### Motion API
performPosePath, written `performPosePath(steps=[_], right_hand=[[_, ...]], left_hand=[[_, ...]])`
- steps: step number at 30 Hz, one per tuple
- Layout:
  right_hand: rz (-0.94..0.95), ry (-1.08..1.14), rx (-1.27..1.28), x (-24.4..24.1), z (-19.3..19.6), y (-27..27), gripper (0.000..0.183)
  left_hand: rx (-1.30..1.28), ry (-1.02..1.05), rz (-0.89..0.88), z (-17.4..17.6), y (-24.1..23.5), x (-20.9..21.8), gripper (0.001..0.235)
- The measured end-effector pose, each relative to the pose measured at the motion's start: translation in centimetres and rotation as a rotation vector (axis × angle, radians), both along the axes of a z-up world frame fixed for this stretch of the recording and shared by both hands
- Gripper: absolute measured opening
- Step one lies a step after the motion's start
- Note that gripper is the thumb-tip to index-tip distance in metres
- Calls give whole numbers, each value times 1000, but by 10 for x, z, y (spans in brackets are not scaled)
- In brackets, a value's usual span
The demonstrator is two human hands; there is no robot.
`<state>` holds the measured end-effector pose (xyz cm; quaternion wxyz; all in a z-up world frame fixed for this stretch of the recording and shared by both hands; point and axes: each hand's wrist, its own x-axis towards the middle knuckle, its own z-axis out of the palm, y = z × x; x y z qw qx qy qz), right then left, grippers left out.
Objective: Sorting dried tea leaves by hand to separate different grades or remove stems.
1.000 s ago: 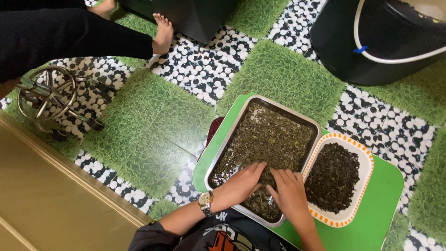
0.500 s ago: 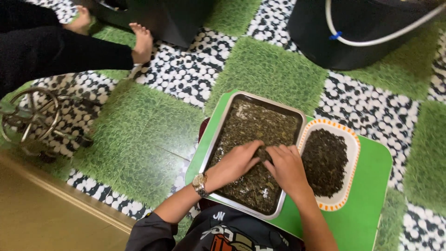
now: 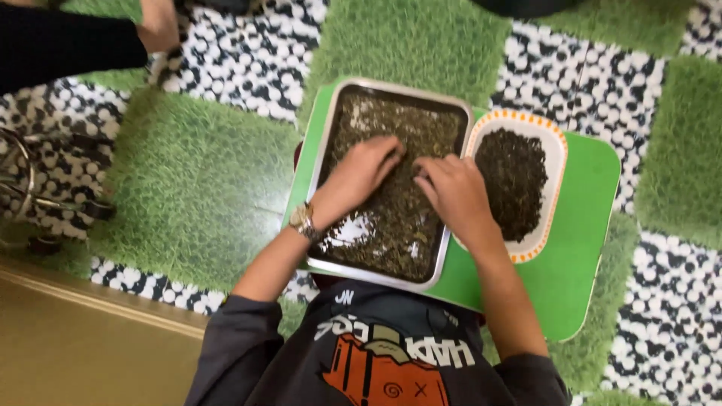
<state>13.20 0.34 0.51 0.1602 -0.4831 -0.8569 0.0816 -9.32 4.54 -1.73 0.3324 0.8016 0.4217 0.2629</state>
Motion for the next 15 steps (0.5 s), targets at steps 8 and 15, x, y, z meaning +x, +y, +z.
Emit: performPosePath(steps=[8, 15], right_hand=[[-64, 59, -7, 15, 9, -21, 26], [-75, 54, 12, 23, 7, -40, 27]], left_hand=[[-7, 38, -4, 41, 8, -2, 19], [49, 116, -5, 68, -1, -1, 22]])
